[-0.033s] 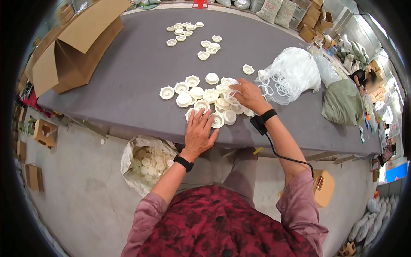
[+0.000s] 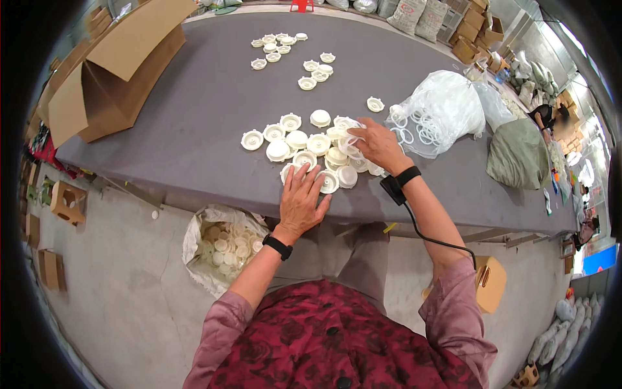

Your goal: The recorder is assembling white plastic circular caps with white plastic rings at a manufacturing facility.

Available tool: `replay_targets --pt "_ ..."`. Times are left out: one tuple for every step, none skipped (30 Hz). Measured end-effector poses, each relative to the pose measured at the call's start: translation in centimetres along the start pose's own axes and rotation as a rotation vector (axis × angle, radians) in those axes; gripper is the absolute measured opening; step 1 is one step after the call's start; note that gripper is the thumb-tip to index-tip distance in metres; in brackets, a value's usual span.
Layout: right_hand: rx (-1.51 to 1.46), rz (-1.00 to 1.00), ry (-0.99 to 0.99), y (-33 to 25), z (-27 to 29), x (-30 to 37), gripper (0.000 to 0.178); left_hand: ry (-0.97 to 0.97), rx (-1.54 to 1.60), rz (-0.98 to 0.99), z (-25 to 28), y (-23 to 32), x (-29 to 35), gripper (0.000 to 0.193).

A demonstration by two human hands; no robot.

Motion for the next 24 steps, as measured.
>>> replay_targets --pt "-0.001 -0.003 -0.001 -0.2 0.2 0.3 0.027 -0.003 0.001 0.0 0.0 0.0 0.0 0.048" --pt "0.104 0.067 0.127 -0.7 0.7 0.5 0.025 0.003 -0.009 0.003 0.1 0.0 0.0 0.045" --pt "0.216 0.135 0.26 -0.9 1.3 0.8 0.023 0.013 -0.017 0.001 0.1 0.0 -0.2 0.042" --pt "0.221 0.132 0.264 -0.4 1.8 0.9 0.023 0.015 -0.015 -0.006 0.2 0.1 -0.4 0.042" --pt "0.173 0.106 0.256 0.4 2.4 1.0 0.021 0.022 -0.007 -0.008 0.3 0.1 -0.7 0.041" --pt "0.122 0.08 0.247 0.9 2.9 1.3 0.02 0.027 0.001 -0.008 0.5 0.3 -0.8 0.04" --pt "-0.01 -0.084 0.24 1.5 3.0 1.6 0.015 0.027 0.002 -0.013 0.6 0.3 -0.8 0.04" --pt "-0.009 -0.087 0.243 1.8 3.3 1.7 0.015 0.028 0.027 -0.001 0.7 0.4 -0.8 0.037" --pt "-0.115 -0.206 0.153 2.2 3.5 1.7 0.014 0.029 0.053 0.01 0.8 0.4 -0.8 0.034" --pt "-0.223 -0.324 0.061 2.6 3.6 1.8 0.014 0.028 0.053 0.005 0.6 0.6 -0.9 0.034" --pt "-0.224 -0.27 0.091 3.2 3.2 1.8 0.021 0.032 0.066 -0.019 0.4 0.7 -1.1 0.03" --pt "-0.225 -0.269 0.094 3.4 3.2 1.9 0.021 0.038 0.076 -0.04 0.2 0.8 -1.2 0.027" --pt "-0.384 -0.372 0.072 3.9 2.9 2.1 0.023 0.038 0.074 -0.042 0.0 0.6 -1.3 0.027" --pt "-0.543 -0.473 0.05 4.3 2.6 2.3 0.025 0.03 0.089 -0.076 -0.2 0.4 -1.3 0.022" --pt "-0.544 -0.473 0.053 4.9 2.5 2.5 0.025 0.021 0.106 -0.113 -0.3 0.3 -1.4 0.017" --pt "-0.624 -0.5 0.062 5.5 2.4 2.7 0.026 0.02 0.105 -0.116 -0.4 0.1 -1.7 0.017" --pt "-0.704 -0.526 0.072 6.2 2.2 2.9 0.028 0.033 0.105 -0.119 -0.4 -0.1 -1.9 0.015" --pt "-0.707 -0.527 0.074 6.3 2.1 3.0 0.028 0.042 0.105 -0.12 -0.3 -0.2 -2.0 0.013" --pt "-0.647 -0.509 0.051 6.5 2.0 3.0 0.026 0.04 0.104 -0.122 -0.1 -0.3 -2.0 0.013" --pt "-0.587 -0.492 0.028 6.6 1.9 3.1 0.025 0.058 0.121 -0.076 0.2 -0.5 -1.9 0.013" --pt "-0.588 -0.493 0.031 6.7 1.8 3.2 0.025 0.077 0.14 -0.031 0.6 -0.5 -2.1 0.013" --pt "-0.521 -0.492 0.042 6.8 1.8 3.3 0.025 0.076 0.14 -0.034 0.9 -0.2 -2.3 0.013" --pt "-0.454 -0.492 0.053 6.9 1.7 3.3 0.025 0.096 0.181 0.025 1.3 0.0 -2.3 0.012" --pt "-0.456 -0.49 0.055 6.4 1.6 3.2 0.025 0.118 0.219 0.087 1.7 0.0 -2.3 0.012"
Point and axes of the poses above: each hand's wrist, its own x-axis away from the middle knuckle, its own z-axis out of the back of the hand, y = z × x, the point moved 3 cm from there along -x, towards the middle knuckle, and after that the axes turned 1 degree about -x, right-handed, at the moved point
